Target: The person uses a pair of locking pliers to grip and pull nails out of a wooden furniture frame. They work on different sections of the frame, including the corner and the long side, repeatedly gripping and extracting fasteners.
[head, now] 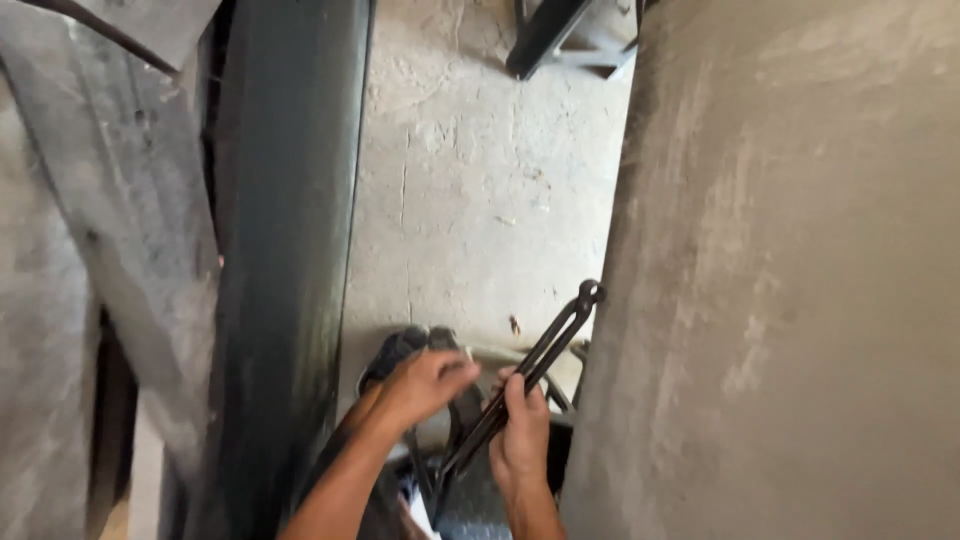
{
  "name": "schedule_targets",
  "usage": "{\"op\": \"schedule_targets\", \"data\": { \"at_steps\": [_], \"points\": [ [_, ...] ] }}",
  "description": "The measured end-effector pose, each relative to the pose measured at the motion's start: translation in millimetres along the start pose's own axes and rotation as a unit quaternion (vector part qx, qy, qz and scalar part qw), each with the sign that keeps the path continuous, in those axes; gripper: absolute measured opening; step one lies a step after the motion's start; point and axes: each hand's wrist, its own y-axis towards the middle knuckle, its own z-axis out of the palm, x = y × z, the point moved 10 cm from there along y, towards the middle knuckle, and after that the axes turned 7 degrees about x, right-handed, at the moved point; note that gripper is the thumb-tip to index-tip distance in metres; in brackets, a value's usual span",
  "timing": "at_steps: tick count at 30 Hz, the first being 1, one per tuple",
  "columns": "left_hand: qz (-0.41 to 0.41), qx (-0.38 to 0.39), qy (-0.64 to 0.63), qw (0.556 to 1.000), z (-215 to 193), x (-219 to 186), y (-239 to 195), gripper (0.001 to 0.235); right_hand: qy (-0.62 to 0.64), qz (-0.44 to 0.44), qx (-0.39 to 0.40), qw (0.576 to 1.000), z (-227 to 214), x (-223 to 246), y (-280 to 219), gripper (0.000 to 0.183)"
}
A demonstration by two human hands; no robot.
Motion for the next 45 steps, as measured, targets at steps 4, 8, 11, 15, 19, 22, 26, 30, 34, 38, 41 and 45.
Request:
{"op": "schedule_targets", "data": {
  "at_steps": [4,8,11,15,19,22,26,30,34,38,41,45],
  "points": [
    [-0.079,0.106,0.041,0.990,-5,5,-13,0.047,0.073,-0.025,-0.006,0.997,24,-7,30,0.026],
    [0.018,0.139,-0.051,0.989,5,14,19,0.040,0.038,-0.032,-0.125,0.991,42,4,15,0.036],
    [0.027,0.124,0.059,0.990,10,18,25,0.027,0.054,-0.045,-0.093,0.993,32,-28,31,0.033],
    [0.021,0.140,0.085,0.986,-9,3,10,0.026,0.104,-0.111,0.051,0.987,29,-12,67,0.042],
    [0.023,0.056,0.166,0.984,-11,35,30,0.012,0.133,0.042,0.217,0.966,44,-32,93,0.039],
    [0.112,-0.107,0.182,0.971,-16,70,65,0.017,0.165,0.071,0.189,0.965,33,-68,127,0.037],
    [0.162,-0.236,0.246,0.926,-38,61,60,0.032,0.252,0.076,0.168,0.950,31,-101,148,0.040],
    [0.194,-0.230,0.238,0.924,-46,31,63,0.016,0.287,0.032,0.214,0.933,46,-88,147,0.032],
    [0.236,-0.270,0.267,0.894,-46,23,78,0.018,0.310,0.015,0.174,0.935,43,-81,157,0.029],
    [0.261,-0.266,0.255,0.892,-48,6,85,0.016,0.319,0.005,0.157,0.935,38,-77,169,0.030],
    [0.265,-0.263,0.265,0.889,-50,-8,86,0.019,0.332,-0.008,0.144,0.932,41,-68,171,0.032],
    [0.270,-0.272,0.294,0.876,-52,-17,92,0.019,0.351,-0.019,0.136,0.926,44,-60,172,0.033]
  ]
}}
